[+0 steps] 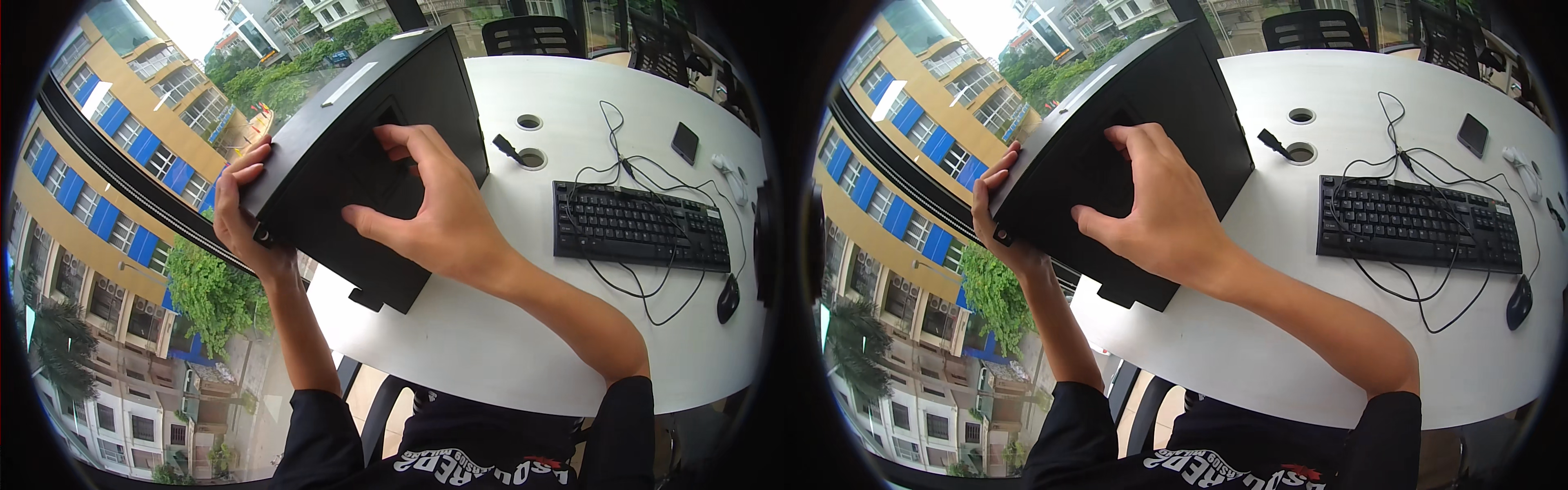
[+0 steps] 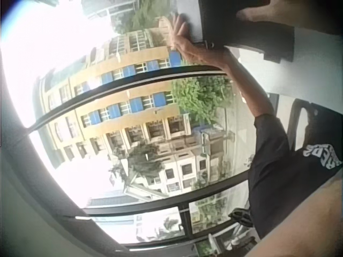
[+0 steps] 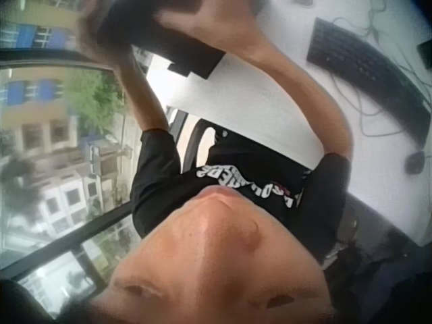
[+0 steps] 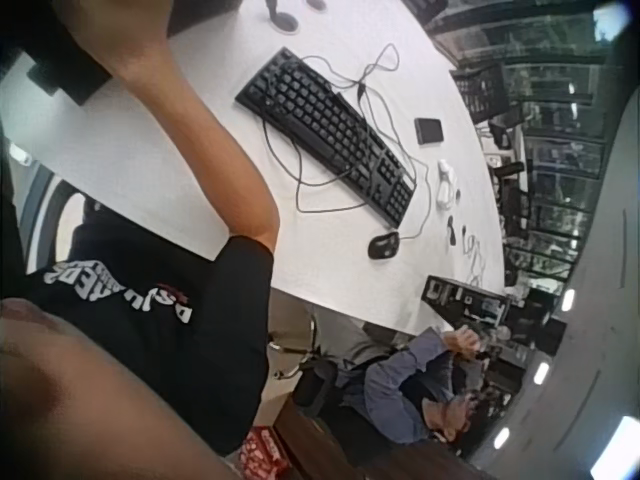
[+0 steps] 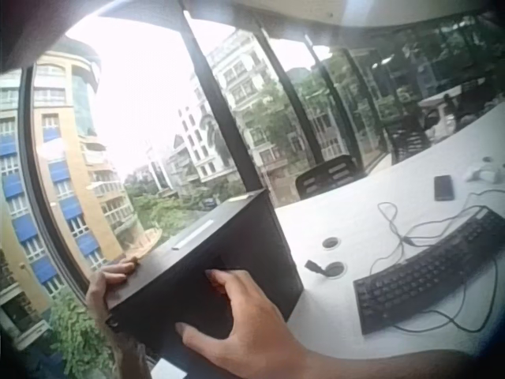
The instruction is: The person is disassembling a computer, removing internal components like the DVD drive and disconnecting cables.
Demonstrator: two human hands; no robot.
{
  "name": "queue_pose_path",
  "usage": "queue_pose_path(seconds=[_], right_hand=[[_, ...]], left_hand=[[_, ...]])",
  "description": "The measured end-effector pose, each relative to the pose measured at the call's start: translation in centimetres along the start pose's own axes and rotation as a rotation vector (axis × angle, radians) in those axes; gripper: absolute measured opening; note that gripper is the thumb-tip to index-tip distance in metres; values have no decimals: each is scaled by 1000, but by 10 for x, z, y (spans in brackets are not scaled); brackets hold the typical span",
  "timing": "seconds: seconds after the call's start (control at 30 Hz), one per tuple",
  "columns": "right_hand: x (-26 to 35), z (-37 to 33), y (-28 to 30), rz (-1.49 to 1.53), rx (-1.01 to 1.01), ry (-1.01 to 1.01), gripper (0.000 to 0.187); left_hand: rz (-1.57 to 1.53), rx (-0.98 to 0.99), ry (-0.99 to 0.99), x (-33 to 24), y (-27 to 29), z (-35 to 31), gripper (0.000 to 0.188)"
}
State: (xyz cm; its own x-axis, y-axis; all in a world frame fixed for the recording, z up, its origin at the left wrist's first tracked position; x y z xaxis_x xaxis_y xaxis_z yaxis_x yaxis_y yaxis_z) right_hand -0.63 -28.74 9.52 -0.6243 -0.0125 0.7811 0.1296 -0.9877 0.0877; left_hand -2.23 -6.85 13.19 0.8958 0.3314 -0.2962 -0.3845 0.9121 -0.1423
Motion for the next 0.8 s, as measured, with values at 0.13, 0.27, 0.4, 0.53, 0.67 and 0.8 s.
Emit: queue_pose_path(seconds=[0.13, 0.27, 0.4, 0.53, 0.67, 0.8], right_hand=[[1, 0, 0, -30, 15, 6, 81], [2, -3, -5, -66, 6, 14, 91], [-3, -3, -12, -59, -67, 51, 99], [-2, -3, -12, -65, -79, 45, 96], [5, -3, -8, -66, -15, 0, 89], [6, -3, -8, -90, -23, 15, 88]], left_hand=[[-7, -34, 10, 4, -3, -3, 44], [-2, -51, 21, 0, -4, -3, 45], [0, -63, 13, 2, -7, -4, 48], [8, -89, 11, 1, -9, -4, 48], [15, -98, 0, 4, -9, -5, 48], [55, -58, -35, 1, -8, -3, 46]])
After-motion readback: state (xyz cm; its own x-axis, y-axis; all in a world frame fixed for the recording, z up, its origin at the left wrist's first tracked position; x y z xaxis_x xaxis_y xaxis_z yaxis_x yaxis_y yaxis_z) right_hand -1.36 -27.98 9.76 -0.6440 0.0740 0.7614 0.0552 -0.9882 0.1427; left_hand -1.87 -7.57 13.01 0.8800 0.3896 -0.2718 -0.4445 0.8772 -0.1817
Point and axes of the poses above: each hand's wrist, its own z-axis towards the middle knuckle, its own y-axis out of the back of the hand, x = y × z, the point moved 1 cm from there along z, towards the middle knuckle, and after that the axes turned 8 degrees about -y, right-handed, at the moved point
